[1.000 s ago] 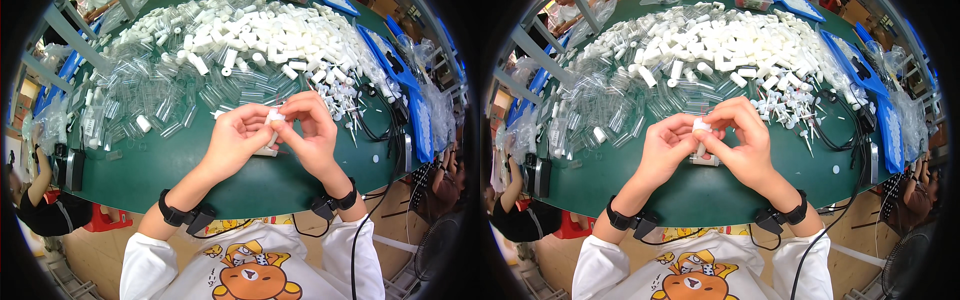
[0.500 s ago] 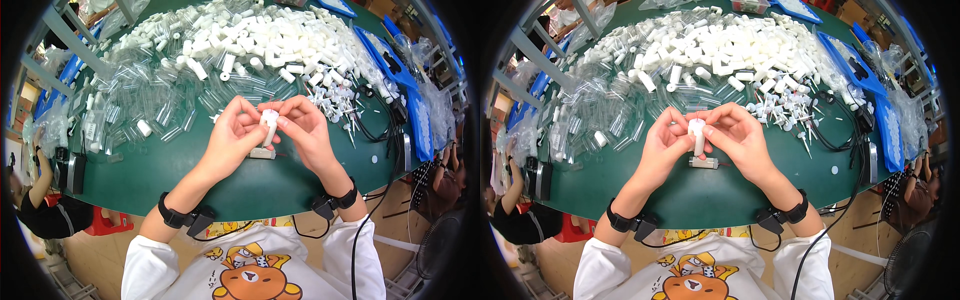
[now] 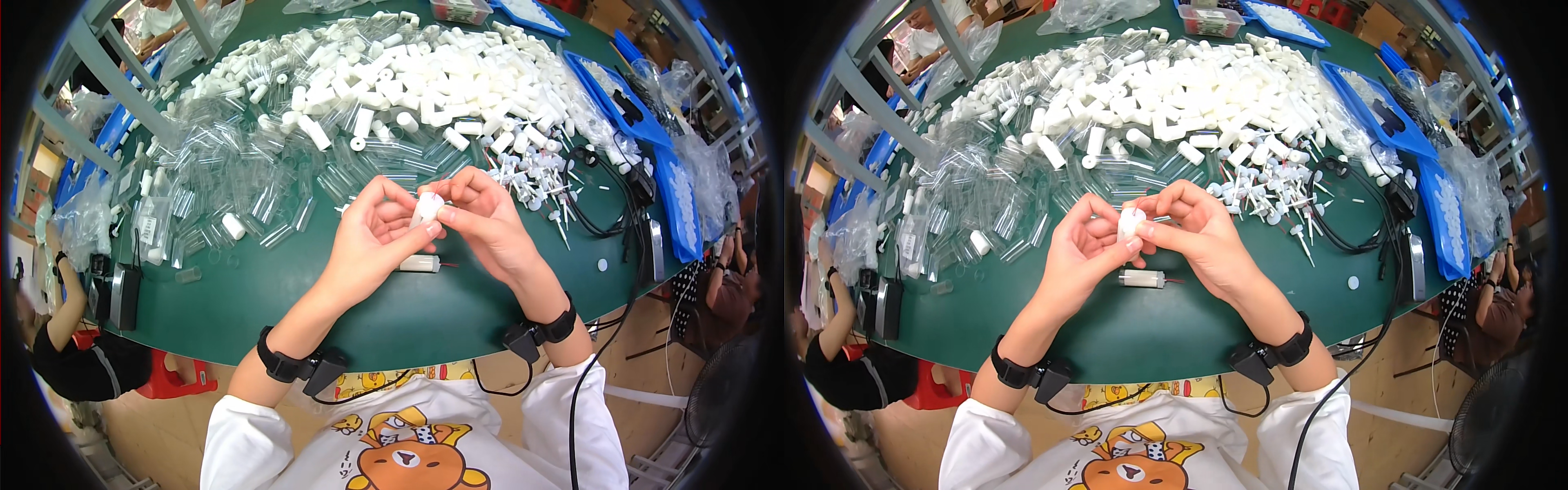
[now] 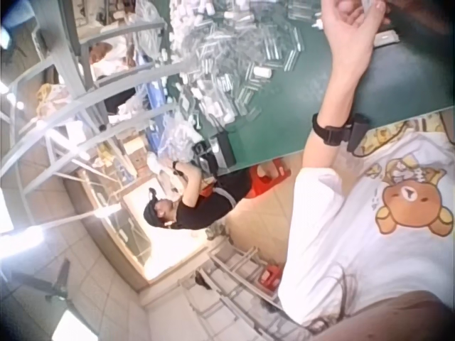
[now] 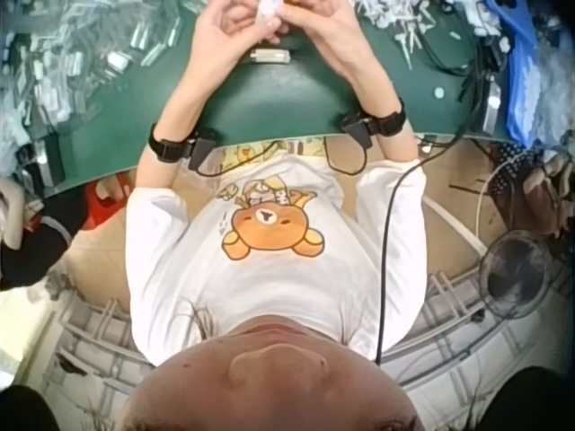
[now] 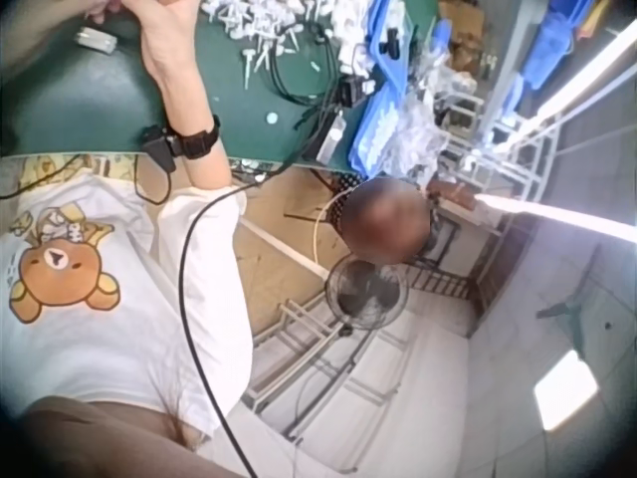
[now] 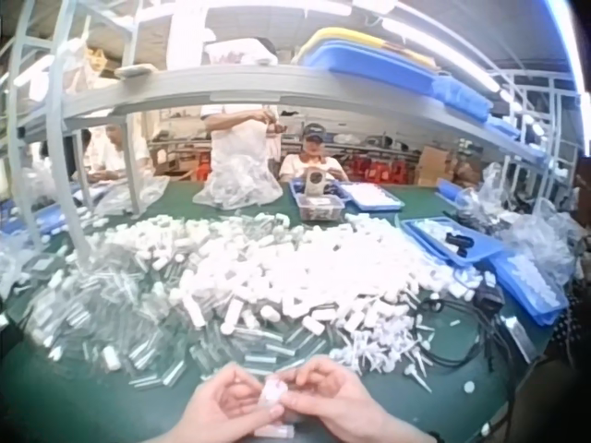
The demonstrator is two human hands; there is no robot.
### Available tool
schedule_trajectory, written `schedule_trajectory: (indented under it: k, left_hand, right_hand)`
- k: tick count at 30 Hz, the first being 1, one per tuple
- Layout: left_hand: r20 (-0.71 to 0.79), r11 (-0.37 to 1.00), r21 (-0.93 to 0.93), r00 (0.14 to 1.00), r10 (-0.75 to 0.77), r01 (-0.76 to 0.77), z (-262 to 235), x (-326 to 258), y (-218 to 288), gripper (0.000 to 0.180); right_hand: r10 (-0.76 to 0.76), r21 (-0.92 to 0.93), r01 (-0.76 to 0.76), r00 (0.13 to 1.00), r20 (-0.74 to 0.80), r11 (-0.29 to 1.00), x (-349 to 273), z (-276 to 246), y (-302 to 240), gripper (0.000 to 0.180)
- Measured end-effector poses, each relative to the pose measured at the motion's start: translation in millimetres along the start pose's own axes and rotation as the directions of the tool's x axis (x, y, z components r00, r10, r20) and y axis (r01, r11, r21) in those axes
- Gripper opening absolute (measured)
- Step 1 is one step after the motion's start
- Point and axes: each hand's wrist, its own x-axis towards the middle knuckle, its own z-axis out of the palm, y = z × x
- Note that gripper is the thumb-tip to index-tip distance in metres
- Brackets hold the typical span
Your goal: The recorder is assembling small electronic components by inserting a white plastic sleeve over a motor and inserting a small white plastic gear piece.
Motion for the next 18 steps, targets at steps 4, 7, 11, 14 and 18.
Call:
schedule_trajectory:
  k: [4, 7, 11, 14, 18]
  left_hand:
    - [0.002, 1.0, 0.003, 1.0, -0.011, 0.011, -0.4, -0.1, 0.6, 0.022]
    - [-0.013, 1.0, 0.023, 1.0, 0.006, -0.005, 0.3, 0.2, 2.7, 0.019]
    - [-0.007, 0.999, 0.047, 1.0, 0.017, -0.016, -0.5, 0.4, 4.3, 0.018]
    - [0.001, 0.998, 0.055, 1.0, 0.004, -0.004, -0.5, 0.7, 5.3, 0.018]
    - [-0.013, 0.999, 0.043, 1.0, 0.02, -0.019, 0.9, 0.6, 4.2, 0.016]
  right_hand:
    - [0.021, -0.001, -0.021, 0.999, 0.031, 1.0, 1.9, -3.1, 0.7, 0.019]
    - [0.019, 0.021, -0.02, 0.999, 0.033, 1.0, 1.4, -2.5, 0.7, 0.018]
    - [0.012, 0.062, -0.014, 0.999, 0.038, 0.998, 0.6, -2.1, -0.7, 0.016]
    - [-0.007, 0.078, 0.003, 0.999, 0.048, 0.997, 0.9, -4.9, 0.9, 0.019]
    - [-0.02, -0.021, 0.022, 0.999, 0.05, 1.0, 1.3, -2.8, 3.0, 0.023]
